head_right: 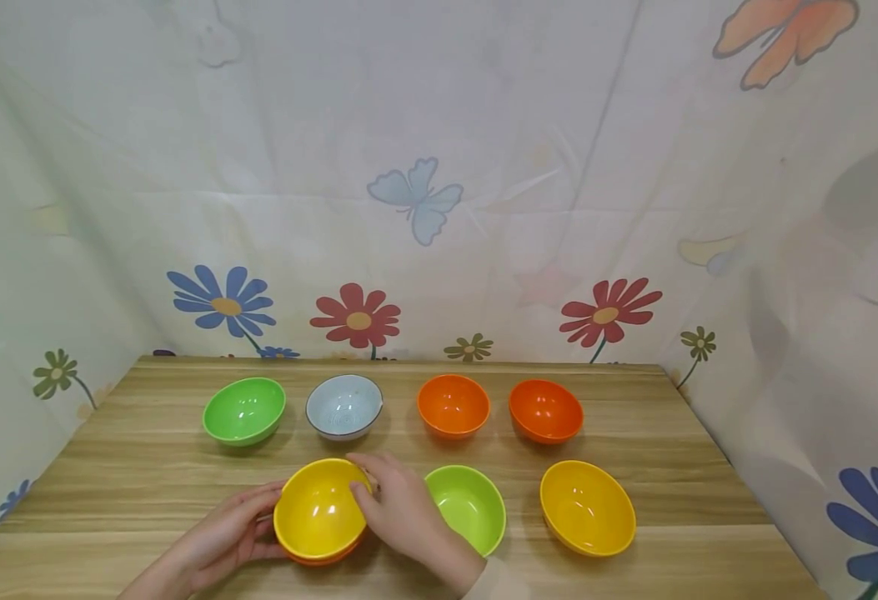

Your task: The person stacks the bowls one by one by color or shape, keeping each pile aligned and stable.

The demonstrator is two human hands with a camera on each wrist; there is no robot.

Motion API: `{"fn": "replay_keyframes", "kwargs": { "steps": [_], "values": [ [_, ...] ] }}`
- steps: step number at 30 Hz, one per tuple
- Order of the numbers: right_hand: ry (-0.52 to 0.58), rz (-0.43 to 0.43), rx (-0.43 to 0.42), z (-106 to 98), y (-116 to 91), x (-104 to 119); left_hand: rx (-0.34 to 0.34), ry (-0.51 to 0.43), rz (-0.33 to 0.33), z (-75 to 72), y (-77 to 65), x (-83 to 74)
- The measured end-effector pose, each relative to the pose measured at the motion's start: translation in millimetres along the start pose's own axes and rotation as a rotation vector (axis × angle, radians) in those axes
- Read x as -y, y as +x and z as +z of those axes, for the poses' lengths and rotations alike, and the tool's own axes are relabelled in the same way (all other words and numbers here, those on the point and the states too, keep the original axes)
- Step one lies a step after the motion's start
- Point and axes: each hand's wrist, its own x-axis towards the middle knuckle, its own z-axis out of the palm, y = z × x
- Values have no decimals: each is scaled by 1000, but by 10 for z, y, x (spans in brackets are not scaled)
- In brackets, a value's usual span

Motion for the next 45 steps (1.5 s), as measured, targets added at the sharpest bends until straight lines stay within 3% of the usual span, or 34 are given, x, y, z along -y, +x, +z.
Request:
{"fn": "replay_keyframes", "kwargs": {
  "steps": [9, 17, 26, 33, 39, 45],
  "values": [
    [-76, -109, -23, -156, -124, -50, -5, -9, 1, 14, 0, 0],
    [-127, -118, -23, -256, -234, -114, -10, -5, 4, 20, 0, 6],
    [-177, -202, -143, -359, -385, -257, -12, -3, -8, 20, 0, 7],
    [-204, -165, -175, -460, -503, -383, -20, 8, 12, 24, -4, 18],
    [-298, -231, -251, -551, -595, -495, -19, 7, 13, 28, -7, 20],
    [-354, -134, -237, -645, -672, -549, -17, 8, 12, 25, -5, 19]
  ]
}}
